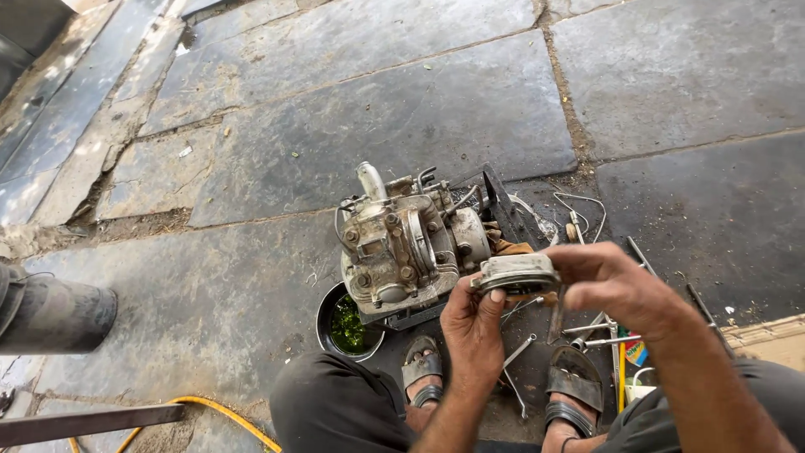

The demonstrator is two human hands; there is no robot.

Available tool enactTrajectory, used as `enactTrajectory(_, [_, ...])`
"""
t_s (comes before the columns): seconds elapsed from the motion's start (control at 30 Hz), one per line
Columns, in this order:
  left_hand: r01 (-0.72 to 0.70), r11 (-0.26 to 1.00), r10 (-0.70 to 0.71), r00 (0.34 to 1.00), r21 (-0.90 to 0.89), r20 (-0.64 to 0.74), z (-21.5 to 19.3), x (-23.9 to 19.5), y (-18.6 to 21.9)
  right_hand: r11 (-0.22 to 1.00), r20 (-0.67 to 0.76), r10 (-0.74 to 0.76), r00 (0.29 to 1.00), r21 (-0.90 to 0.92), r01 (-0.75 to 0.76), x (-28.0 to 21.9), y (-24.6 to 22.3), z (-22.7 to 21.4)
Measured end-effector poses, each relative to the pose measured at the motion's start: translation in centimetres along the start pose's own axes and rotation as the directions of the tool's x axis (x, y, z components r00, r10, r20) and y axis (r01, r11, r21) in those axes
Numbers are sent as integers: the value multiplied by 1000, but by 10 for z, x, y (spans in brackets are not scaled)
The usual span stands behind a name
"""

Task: The person sits on the ground next to a motorcycle engine and files the edge of a small metal engine component with a flat file, turning it to work different sides. They then wipe the component and the engine with a cloth and fit the component onto the engine by hand.

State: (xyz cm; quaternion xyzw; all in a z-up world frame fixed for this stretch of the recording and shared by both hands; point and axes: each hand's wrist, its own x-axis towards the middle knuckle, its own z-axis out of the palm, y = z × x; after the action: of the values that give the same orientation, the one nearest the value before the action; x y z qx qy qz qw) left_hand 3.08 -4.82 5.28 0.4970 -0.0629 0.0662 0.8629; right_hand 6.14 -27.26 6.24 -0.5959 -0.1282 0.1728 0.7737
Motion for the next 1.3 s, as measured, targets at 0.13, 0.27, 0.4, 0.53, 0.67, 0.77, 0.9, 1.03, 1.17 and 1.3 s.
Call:
enactTrajectory(0.13, [66, 982, -95, 983, 179, 157, 3, 10, 23, 958, -52, -68, 996, 277, 80, 1, -18, 6])
enactTrajectory(0.27, [209, 909, -282, 945, 360, 164, 7, 19, 37, 974, -2, 29, 1000, 227, -28, 0, -4, 5])
enactTrajectory(0.4, [209, 888, -267, 959, 410, 90, 3, 26, 47, 855, -6, 99, 995, 512, -82, 11, 17, 8])
enactTrajectory(0.53, [125, 904, -135, 991, 408, -6, 1, 25, 80, 834, -59, 55, 997, 551, -14, 31, 3, 30])
enactTrajectory(0.67, [-255, 766, 263, 962, 590, 73, -26, 25, 105, 828, -152, 82, 985, 560, 17, 52, 1, 45])
enactTrajectory(0.77, [-475, 647, 503, 854, 596, 134, -52, 38, 123, 838, -181, 135, 974, 546, -15, 71, 3, 57])
enactTrajectory(0.9, [-502, 612, 586, 807, 611, 76, -69, 59, 142, 892, -261, 194, 946, 448, -59, 101, -7, 75])
enactTrajectory(1.03, [-322, 709, 507, 851, 627, -135, -77, 60, 139, 908, -238, 177, 955, 414, -65, 115, -17, 93])
enactTrajectory(1.17, [-308, 730, 482, 865, 611, -139, -86, 60, 131, 934, -259, 160, 953, 353, -61, 122, -15, 99])
enactTrajectory(1.3, [-243, 763, 440, 874, 599, -206, -89, 62, 127, 938, -240, 140, 961, 343, -50, 126, -11, 96])
